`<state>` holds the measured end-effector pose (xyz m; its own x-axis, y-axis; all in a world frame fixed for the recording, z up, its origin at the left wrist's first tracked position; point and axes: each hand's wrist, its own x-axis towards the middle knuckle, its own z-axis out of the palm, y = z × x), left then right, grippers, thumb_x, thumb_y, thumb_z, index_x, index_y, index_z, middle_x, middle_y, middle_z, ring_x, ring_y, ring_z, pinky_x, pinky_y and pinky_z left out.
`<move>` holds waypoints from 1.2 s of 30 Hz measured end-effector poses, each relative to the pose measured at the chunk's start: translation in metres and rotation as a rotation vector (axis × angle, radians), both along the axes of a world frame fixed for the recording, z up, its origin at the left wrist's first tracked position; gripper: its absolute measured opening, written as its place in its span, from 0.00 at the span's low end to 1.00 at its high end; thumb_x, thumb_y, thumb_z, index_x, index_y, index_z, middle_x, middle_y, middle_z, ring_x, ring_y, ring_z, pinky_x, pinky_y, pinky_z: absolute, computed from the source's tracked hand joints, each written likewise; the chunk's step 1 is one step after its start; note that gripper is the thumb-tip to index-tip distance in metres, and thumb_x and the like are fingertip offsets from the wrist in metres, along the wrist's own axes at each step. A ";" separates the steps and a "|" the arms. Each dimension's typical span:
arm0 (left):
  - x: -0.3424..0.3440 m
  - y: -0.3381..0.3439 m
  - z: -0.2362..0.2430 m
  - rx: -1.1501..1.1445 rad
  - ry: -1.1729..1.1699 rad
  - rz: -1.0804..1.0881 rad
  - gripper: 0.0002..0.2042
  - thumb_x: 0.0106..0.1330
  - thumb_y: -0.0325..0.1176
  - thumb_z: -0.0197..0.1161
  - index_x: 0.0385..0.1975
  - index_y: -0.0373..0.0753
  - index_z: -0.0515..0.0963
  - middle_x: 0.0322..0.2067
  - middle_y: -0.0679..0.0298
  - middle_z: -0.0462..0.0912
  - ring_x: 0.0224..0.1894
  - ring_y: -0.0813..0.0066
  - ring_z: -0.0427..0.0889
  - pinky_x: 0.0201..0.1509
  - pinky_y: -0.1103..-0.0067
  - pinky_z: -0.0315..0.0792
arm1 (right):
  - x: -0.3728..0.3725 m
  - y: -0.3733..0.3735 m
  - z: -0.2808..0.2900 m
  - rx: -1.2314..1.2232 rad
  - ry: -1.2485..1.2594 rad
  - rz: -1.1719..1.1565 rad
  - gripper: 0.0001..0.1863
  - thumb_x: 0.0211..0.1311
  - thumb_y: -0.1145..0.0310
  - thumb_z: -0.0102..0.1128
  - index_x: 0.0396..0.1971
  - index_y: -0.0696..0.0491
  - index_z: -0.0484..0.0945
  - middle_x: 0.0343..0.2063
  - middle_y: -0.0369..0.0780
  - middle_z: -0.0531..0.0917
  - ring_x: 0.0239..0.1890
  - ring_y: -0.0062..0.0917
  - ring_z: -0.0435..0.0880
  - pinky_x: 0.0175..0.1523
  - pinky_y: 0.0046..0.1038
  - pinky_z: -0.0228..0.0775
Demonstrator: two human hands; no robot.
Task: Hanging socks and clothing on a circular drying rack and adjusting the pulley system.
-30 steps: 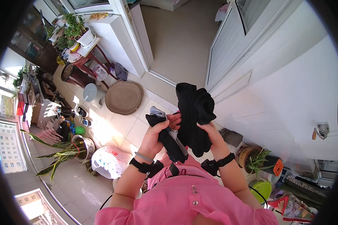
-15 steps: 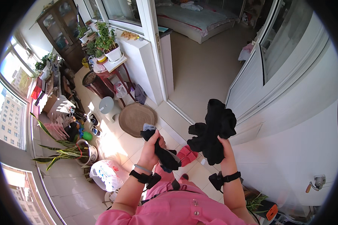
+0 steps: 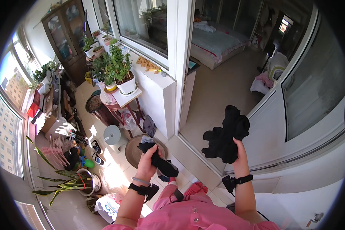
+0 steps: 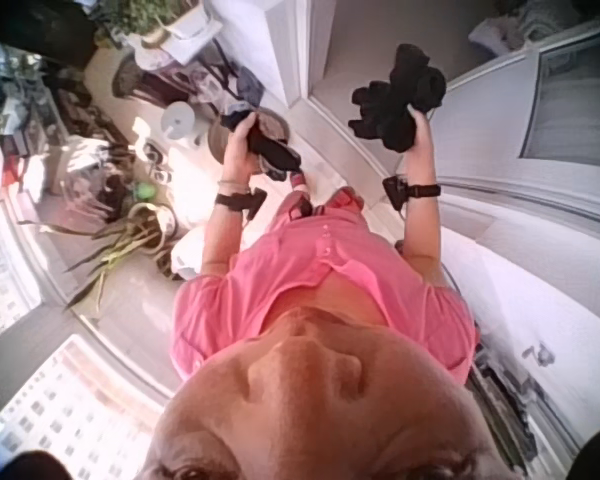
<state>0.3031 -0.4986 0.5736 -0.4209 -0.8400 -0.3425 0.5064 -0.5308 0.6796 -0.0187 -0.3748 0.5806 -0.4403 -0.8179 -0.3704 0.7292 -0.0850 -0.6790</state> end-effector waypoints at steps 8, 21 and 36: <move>0.037 -0.091 -0.015 0.027 -0.064 0.158 0.08 0.64 0.36 0.60 0.33 0.40 0.72 0.24 0.67 0.73 0.28 0.76 0.71 0.35 0.81 0.67 | -0.031 -0.116 0.035 -0.149 0.064 0.021 0.24 0.63 0.65 0.53 0.58 0.55 0.66 0.51 0.41 0.77 0.51 0.30 0.78 0.56 0.32 0.72; 0.028 -0.170 -0.029 0.060 -0.071 0.441 0.07 0.64 0.37 0.60 0.33 0.42 0.71 0.23 0.67 0.72 0.28 0.77 0.71 0.36 0.81 0.68 | -0.130 -0.267 0.049 -0.202 0.298 -0.019 0.28 0.62 0.63 0.57 0.60 0.53 0.63 0.54 0.40 0.74 0.54 0.30 0.76 0.57 0.31 0.70; -0.088 -0.190 0.021 0.119 -0.049 0.782 0.08 0.64 0.37 0.60 0.35 0.41 0.71 0.24 0.66 0.73 0.28 0.76 0.71 0.36 0.79 0.69 | -0.179 -0.586 0.124 -0.071 1.289 0.479 0.46 0.45 0.49 0.68 0.56 0.69 0.63 0.50 0.52 0.74 0.52 0.31 0.74 0.54 0.27 0.68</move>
